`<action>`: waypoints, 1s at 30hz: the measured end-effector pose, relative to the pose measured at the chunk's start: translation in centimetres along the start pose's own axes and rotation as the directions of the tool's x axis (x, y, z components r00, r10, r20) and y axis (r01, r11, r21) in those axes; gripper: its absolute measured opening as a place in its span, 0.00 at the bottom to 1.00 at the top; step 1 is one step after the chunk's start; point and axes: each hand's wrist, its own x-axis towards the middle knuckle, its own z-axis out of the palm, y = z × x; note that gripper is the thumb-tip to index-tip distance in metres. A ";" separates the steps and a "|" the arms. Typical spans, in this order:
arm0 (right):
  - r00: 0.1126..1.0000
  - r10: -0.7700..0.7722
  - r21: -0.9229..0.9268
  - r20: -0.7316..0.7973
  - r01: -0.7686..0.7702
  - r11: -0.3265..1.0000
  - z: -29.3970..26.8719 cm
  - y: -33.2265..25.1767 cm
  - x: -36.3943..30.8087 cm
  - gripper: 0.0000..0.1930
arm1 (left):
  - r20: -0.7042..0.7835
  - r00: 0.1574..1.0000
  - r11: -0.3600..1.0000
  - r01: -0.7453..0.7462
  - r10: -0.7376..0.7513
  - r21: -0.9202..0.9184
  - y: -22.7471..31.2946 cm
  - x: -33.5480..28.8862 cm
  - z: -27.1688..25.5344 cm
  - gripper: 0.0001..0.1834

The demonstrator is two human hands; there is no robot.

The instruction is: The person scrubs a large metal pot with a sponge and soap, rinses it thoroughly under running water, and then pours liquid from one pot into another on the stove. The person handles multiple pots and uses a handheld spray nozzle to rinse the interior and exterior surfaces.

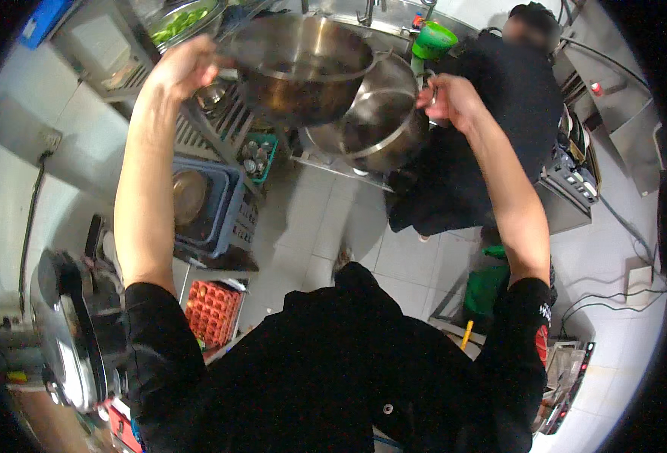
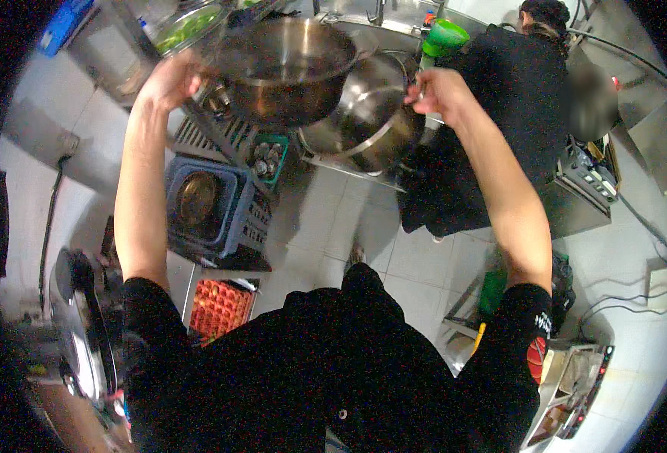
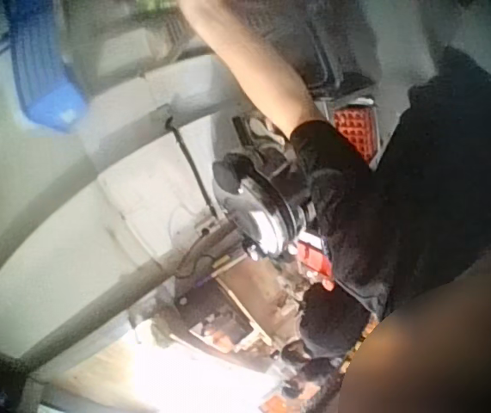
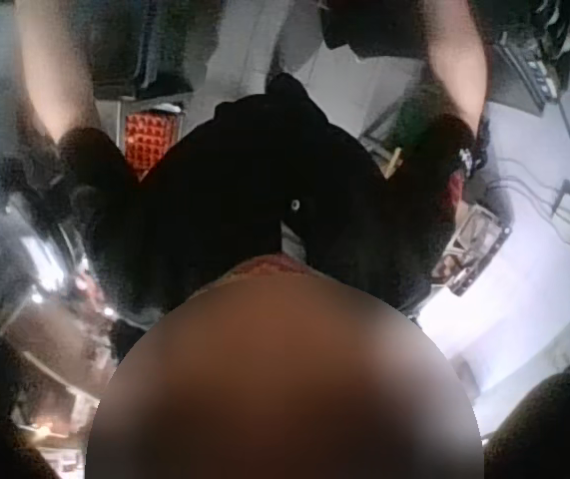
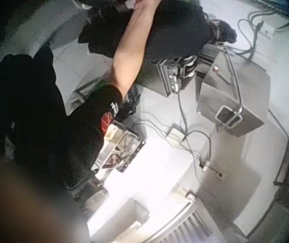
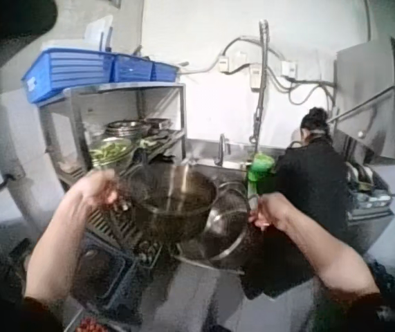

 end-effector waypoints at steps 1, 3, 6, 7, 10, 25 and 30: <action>0.999 -0.023 0.032 0.042 0.022 0.999 0.6 -1.7 2.0 0.08 | 0.034 0.998 0.998 -0.041 0.043 -0.055 0.5 3.0 0.7 0.07; 0.997 -0.041 0.070 0.070 0.036 0.997 1.1 -4.3 6.8 0.09 | 0.160 0.987 0.996 -0.001 0.016 -0.093 1.4 9.2 1.5 0.09; 0.989 -0.097 0.130 0.107 0.083 0.988 2.4 -7.5 12.9 0.09 | -0.053 0.994 0.984 -0.098 0.091 -0.149 0.2 18.8 1.4 0.06; 0.985 -0.132 0.158 0.108 0.114 0.981 2.3 -8.0 15.2 0.09 | -0.083 0.992 0.983 -0.102 0.090 -0.152 0.1 21.1 2.0 0.06; 0.980 -0.192 0.232 0.048 0.176 0.957 1.3 -9.2 22.4 0.09 | -0.138 0.985 0.975 -0.125 0.100 -0.184 0.4 24.5 6.5 0.06; 1.000 -0.020 0.464 -0.015 0.025 0.885 2.5 -5.7 46.5 0.12 | -0.026 0.984 0.955 0.164 -0.176 -0.248 -11.7 47.1 8.6 0.11; 0.990 0.130 0.395 -0.053 -0.099 0.913 2.1 1.6 52.7 0.11 | 0.022 0.922 0.849 0.366 -0.387 -0.382 -23.7 51.3 10.6 0.13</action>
